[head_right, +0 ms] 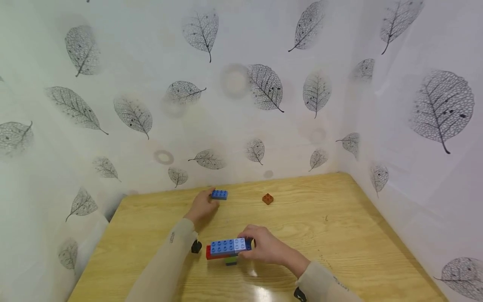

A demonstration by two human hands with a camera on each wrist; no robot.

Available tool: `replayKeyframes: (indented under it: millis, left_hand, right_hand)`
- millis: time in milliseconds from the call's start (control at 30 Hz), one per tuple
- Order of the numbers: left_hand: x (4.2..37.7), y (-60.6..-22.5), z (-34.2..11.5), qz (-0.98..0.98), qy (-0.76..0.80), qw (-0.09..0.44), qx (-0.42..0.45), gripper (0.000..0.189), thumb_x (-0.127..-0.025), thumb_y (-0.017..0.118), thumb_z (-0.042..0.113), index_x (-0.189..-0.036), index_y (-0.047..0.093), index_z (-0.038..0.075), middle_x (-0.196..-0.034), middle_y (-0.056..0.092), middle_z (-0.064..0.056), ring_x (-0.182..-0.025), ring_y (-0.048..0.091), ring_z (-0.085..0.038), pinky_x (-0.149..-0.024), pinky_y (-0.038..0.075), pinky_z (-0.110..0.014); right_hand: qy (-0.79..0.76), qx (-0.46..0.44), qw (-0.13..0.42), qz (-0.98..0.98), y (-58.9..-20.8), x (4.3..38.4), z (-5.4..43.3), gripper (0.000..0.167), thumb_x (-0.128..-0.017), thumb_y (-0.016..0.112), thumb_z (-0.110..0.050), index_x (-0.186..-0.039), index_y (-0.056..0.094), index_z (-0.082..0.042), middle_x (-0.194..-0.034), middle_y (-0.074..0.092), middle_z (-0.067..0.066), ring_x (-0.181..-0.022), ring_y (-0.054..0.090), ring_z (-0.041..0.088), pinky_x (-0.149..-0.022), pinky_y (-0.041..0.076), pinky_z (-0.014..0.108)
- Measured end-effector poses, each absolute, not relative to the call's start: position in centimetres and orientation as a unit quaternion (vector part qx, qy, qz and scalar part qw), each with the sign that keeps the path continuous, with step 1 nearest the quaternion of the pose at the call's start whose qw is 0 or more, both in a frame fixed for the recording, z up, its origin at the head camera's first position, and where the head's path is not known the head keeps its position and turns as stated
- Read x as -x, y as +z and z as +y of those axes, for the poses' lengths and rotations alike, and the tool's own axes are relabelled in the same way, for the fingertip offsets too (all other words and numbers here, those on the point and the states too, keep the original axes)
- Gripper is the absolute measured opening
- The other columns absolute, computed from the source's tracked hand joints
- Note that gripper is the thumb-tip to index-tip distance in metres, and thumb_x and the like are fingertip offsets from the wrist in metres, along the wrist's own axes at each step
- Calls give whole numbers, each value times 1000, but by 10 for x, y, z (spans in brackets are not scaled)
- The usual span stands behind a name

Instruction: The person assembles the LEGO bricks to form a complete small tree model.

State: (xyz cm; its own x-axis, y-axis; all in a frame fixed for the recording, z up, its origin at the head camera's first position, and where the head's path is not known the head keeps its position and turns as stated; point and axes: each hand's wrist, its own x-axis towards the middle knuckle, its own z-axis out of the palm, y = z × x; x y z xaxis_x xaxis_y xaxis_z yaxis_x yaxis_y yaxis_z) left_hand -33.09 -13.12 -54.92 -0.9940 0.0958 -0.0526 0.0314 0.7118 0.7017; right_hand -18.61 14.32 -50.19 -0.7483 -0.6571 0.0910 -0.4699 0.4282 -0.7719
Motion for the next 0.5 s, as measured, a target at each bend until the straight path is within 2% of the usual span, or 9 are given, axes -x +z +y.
replayKeyframes:
  millis: [133, 300, 500]
  left_hand:
    - [330, -546, -128, 924, 381, 41, -24, 66, -97, 69, 18, -158, 46, 9, -155, 51, -21, -143, 49, -40, -122, 36, -57]
    - [326, -542, -124, 920, 391, 37, -8, 55, -100, 71, 25, -151, 53, 10, -152, 53, -20, -140, 51, -41, -119, 39, -58]
    - [323, -539, -122, 927, 374, 19, -8, 46, -100, 72, 22, -141, 59, 7, -141, 58, -21, -128, 57, -39, -113, 45, -58]
  right_hand:
    - [-414, 337, 113, 838, -501, 186, 144, 28, -94, 81, -24, -119, 73, -15, -109, 69, -3, -86, 55, 0, -69, 50, 20]
    - [-415, 339, 109, 837, -501, 186, 144, 28, -93, 81, -23, -118, 73, -14, -108, 69, -4, -85, 55, -1, -68, 50, 19]
    - [-417, 335, 118, 836, -501, 186, 144, 28, -94, 80, -25, -119, 73, -16, -108, 68, -5, -86, 55, 0, -69, 50, 20]
